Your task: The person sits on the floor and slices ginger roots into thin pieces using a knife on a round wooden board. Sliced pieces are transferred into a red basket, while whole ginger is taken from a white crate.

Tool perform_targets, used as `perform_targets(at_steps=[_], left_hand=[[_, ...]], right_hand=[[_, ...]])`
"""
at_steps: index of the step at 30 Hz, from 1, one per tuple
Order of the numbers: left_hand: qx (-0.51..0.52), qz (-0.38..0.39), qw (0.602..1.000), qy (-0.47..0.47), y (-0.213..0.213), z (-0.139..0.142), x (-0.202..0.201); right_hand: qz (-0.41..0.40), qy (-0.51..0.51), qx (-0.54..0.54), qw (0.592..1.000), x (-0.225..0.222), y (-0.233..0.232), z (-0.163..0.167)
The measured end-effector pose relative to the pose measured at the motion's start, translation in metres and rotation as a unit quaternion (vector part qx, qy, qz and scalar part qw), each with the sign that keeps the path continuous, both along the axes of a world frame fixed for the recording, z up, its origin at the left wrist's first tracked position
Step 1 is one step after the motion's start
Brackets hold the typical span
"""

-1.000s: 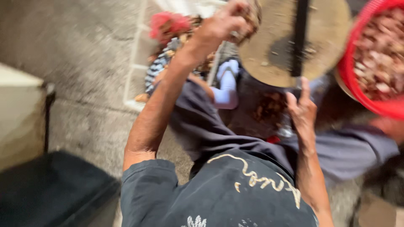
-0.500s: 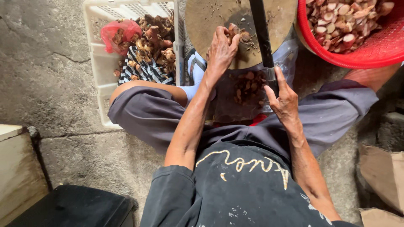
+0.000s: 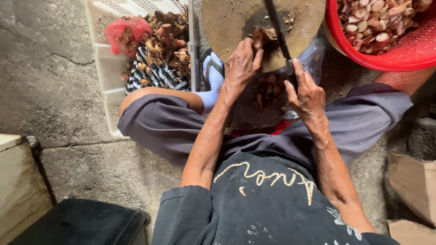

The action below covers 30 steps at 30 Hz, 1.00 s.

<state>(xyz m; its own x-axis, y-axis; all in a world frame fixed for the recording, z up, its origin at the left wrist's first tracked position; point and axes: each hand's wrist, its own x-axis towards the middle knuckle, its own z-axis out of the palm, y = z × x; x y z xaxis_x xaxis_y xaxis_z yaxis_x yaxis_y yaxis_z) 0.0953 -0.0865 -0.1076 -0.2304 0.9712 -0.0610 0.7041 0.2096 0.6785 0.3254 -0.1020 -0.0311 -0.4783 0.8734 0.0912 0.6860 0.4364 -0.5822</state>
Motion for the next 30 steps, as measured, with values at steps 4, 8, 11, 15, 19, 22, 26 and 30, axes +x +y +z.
perform_targets(at_steps=[4,8,11,15,19,22,26,30], left_hand=[[0.082,0.010,0.996,0.035,-0.005,0.001,0.004],[0.072,0.012,0.997,0.025,-0.003,0.006,0.004],[0.044,0.012,0.998,0.041,-0.003,0.010,0.006],[0.034,0.003,0.999,0.000,-0.004,0.009,0.004],[-0.063,-0.003,0.996,-0.058,0.005,-0.004,-0.018],[-0.066,-0.062,0.980,-0.179,0.003,-0.016,-0.039],[0.130,-0.121,0.921,-0.348,-0.009,-0.023,-0.050],[-0.072,0.008,0.905,-0.418,-0.012,-0.020,-0.048]], right_hand=[[-0.007,0.040,0.047,0.998,-0.003,0.004,0.008],[-0.010,0.085,0.021,0.996,-0.012,0.009,-0.004],[0.057,0.029,-0.018,0.998,-0.022,0.016,-0.019],[0.033,-0.046,-0.053,0.997,-0.022,0.012,-0.022],[0.033,-0.078,-0.055,0.995,-0.015,0.011,-0.016],[0.023,-0.043,-0.051,0.998,-0.011,0.010,-0.012],[-0.002,0.021,-0.058,0.998,-0.009,0.008,-0.006],[0.009,0.051,-0.014,0.999,-0.007,0.006,0.006]])
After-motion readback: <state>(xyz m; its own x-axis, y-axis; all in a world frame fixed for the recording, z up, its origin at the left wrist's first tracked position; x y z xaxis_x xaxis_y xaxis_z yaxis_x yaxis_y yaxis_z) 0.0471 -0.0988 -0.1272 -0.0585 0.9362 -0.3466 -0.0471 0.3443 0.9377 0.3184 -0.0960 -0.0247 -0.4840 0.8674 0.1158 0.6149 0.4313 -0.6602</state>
